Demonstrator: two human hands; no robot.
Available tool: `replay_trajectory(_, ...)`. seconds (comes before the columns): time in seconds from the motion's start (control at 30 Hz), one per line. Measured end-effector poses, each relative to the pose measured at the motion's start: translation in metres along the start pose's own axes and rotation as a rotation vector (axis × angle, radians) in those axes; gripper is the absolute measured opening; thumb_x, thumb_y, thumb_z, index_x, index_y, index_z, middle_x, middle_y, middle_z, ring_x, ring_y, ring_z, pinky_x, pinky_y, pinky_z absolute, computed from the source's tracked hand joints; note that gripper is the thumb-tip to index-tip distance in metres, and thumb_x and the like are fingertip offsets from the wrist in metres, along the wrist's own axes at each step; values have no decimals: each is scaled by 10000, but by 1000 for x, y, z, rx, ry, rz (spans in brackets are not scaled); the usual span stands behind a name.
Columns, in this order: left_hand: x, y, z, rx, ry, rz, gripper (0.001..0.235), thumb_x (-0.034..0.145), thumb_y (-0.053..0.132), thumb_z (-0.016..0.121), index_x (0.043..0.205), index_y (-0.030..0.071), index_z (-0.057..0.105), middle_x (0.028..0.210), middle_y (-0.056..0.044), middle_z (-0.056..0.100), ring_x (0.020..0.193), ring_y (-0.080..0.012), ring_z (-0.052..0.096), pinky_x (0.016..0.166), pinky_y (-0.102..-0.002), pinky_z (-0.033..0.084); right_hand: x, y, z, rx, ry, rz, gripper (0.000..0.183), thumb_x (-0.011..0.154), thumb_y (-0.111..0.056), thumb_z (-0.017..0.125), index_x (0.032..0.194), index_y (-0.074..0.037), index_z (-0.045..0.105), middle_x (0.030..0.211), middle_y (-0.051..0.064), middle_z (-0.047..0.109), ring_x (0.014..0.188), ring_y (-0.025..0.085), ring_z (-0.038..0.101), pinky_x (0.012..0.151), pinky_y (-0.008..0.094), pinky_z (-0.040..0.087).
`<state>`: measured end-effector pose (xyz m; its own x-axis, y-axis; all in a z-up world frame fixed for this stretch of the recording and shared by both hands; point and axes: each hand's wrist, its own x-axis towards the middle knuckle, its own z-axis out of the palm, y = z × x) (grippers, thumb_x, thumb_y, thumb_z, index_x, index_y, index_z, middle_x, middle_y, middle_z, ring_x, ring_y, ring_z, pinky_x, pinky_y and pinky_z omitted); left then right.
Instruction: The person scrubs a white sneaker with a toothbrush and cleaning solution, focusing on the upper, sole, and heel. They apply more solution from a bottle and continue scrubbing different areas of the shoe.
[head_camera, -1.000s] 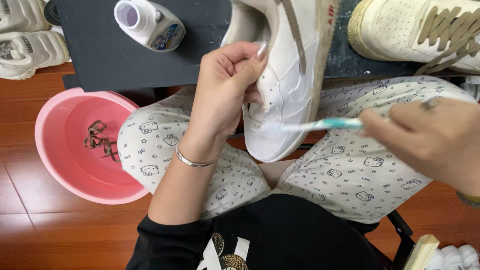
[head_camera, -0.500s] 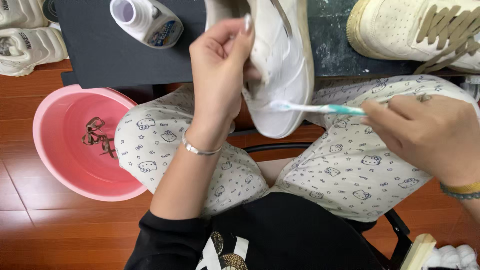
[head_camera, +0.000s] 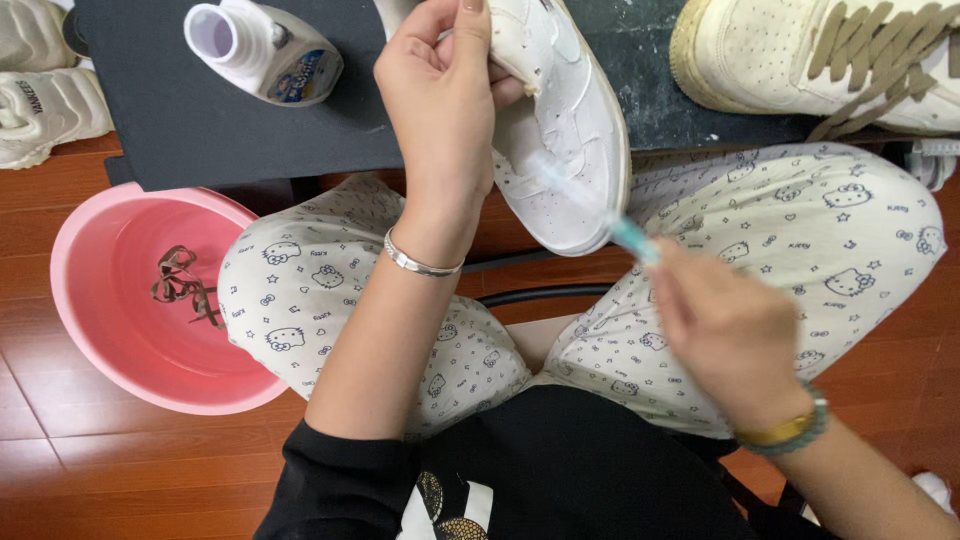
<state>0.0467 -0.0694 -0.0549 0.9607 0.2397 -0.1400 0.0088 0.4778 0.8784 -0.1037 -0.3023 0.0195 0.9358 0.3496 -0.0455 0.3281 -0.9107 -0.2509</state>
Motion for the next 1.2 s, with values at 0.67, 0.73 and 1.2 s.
replay_trajectory(0.67,-2,-5,7,-49,37,6,221,1063,156,586,1053,-57,645,804,-70,724,679,-105,703,608,-250,615,-21,-4,41,92,145,103,202,1063,-152,648,1188,-36,757,638,16,591,483,80,453,430,255,344)
replay_trajectory(0.73,-1,-5,7,-44,27,8,225,1072,157,586,1065,-59,648,812,-71,721,683,-101,694,611,-248,613,-20,-6,43,115,132,105,207,1035,-165,664,1170,-43,762,628,16,593,462,89,443,419,267,341)
replay_trajectory(1.2,-1,34,-5,143,-195,-154,230,1062,157,644,1109,-60,708,764,-7,670,607,-35,601,523,-202,538,19,63,-18,-57,112,-159,183,1031,-182,584,1006,-45,702,644,18,595,413,112,430,402,279,336)
